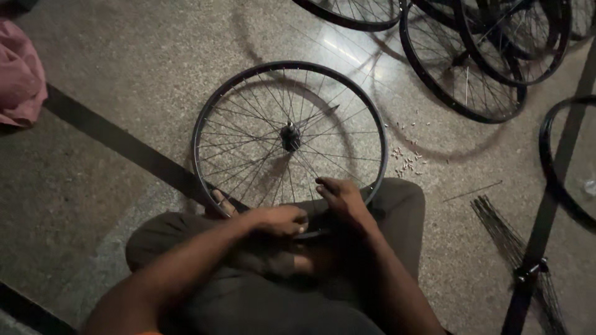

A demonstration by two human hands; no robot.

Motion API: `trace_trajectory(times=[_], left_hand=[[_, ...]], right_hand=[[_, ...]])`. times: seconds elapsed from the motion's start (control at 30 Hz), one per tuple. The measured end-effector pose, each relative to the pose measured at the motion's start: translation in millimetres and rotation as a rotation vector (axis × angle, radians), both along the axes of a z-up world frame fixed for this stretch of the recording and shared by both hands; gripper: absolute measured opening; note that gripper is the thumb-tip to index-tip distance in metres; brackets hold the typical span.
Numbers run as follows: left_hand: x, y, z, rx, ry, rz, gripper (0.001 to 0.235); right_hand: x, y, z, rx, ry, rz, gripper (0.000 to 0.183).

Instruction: The person sits on the floor and laces a bicycle wheel by inserting spokes into the hub and rim. They repeatedly insert a spoke, thread it through the rim, and secure it with a nipple. Several other bicycle wheels are visible nearby.

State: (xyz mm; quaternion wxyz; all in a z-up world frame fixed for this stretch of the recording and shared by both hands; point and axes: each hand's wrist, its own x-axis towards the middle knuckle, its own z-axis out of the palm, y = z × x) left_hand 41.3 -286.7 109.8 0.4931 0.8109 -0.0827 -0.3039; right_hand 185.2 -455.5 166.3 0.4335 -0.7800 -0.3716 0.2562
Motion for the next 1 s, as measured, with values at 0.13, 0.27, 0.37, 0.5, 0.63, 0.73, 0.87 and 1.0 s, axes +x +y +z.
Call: trace_trajectory(times=[0.13,0.27,0.37,0.5,0.63,0.73,0.87,1.0], left_hand=[[-6,-14,1,0.423,-0.100,0.096,0.043],[-7,-14,10,0.208,-0.032,0.125,0.039],[3,-4,21,0.358,-0.088,0.251,0.037],[44,4,26,0.164,-0.042,0.929,0.044],[85,-11,22,-0.262,0.037,1.339,0.032],[91,-19,8,-0.148,-0.165,1.399,0.023],[85,-21,-9,-0.132,-0.207,1.476,0.021],[82,-31,-20,0.141,-0.465,1.482,0.020]], right_hand=[[5,-1,1,-0.196,-0.021,0.010,0.035],[5,-4,-1,-0.197,-0.019,-0.005,0.035],[11,-7,-5,-0.131,-0.016,-0.004,0.035],[12,-8,-17,-0.106,0.052,0.006,0.037],[12,-14,-29,-0.075,0.152,0.008,0.038],[21,-13,-42,-0.039,0.150,0.057,0.031],[51,24,-47,-0.095,0.142,-0.099,0.027],[68,89,-55,0.090,0.899,-0.402,0.025]])
